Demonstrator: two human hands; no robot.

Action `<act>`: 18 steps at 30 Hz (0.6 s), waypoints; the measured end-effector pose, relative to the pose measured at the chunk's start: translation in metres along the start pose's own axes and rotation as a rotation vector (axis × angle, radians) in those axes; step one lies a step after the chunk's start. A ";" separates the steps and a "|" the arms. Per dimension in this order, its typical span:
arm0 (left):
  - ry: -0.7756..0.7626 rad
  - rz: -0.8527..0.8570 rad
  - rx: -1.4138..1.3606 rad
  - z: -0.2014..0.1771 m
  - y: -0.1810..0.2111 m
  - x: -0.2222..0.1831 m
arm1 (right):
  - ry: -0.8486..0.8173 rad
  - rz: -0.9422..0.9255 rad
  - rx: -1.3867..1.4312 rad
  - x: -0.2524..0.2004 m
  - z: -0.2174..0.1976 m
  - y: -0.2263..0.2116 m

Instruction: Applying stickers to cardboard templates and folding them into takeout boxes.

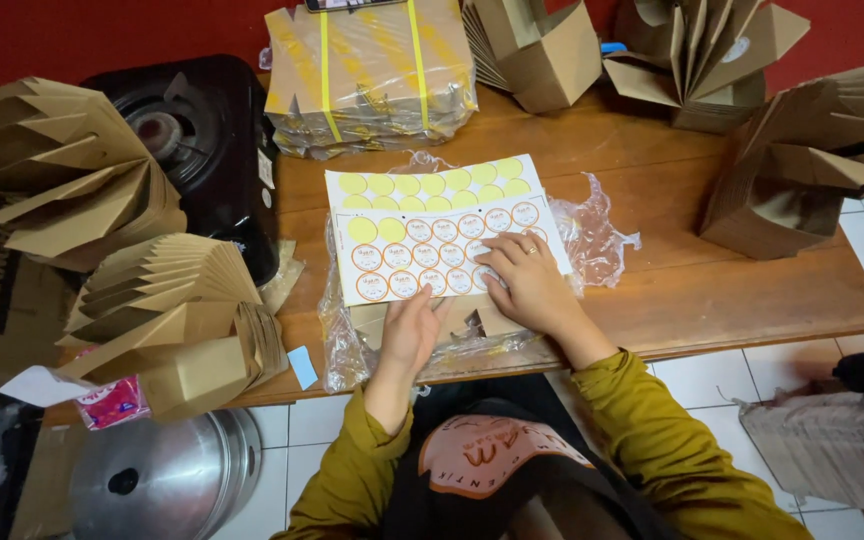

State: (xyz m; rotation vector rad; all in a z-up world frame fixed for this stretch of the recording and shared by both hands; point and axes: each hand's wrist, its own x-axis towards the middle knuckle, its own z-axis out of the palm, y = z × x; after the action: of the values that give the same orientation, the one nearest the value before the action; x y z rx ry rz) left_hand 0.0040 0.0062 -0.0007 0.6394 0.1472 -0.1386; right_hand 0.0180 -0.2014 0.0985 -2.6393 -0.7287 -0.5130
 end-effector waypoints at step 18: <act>0.011 -0.037 -0.057 0.018 0.014 -0.011 | 0.028 -0.015 -0.030 -0.001 0.001 0.000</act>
State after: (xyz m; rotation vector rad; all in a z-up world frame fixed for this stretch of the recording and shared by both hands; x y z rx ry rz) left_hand -0.0023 0.0072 0.0240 0.5808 0.1733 -0.1655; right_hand 0.0174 -0.2011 0.0975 -2.6506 -0.7384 -0.5690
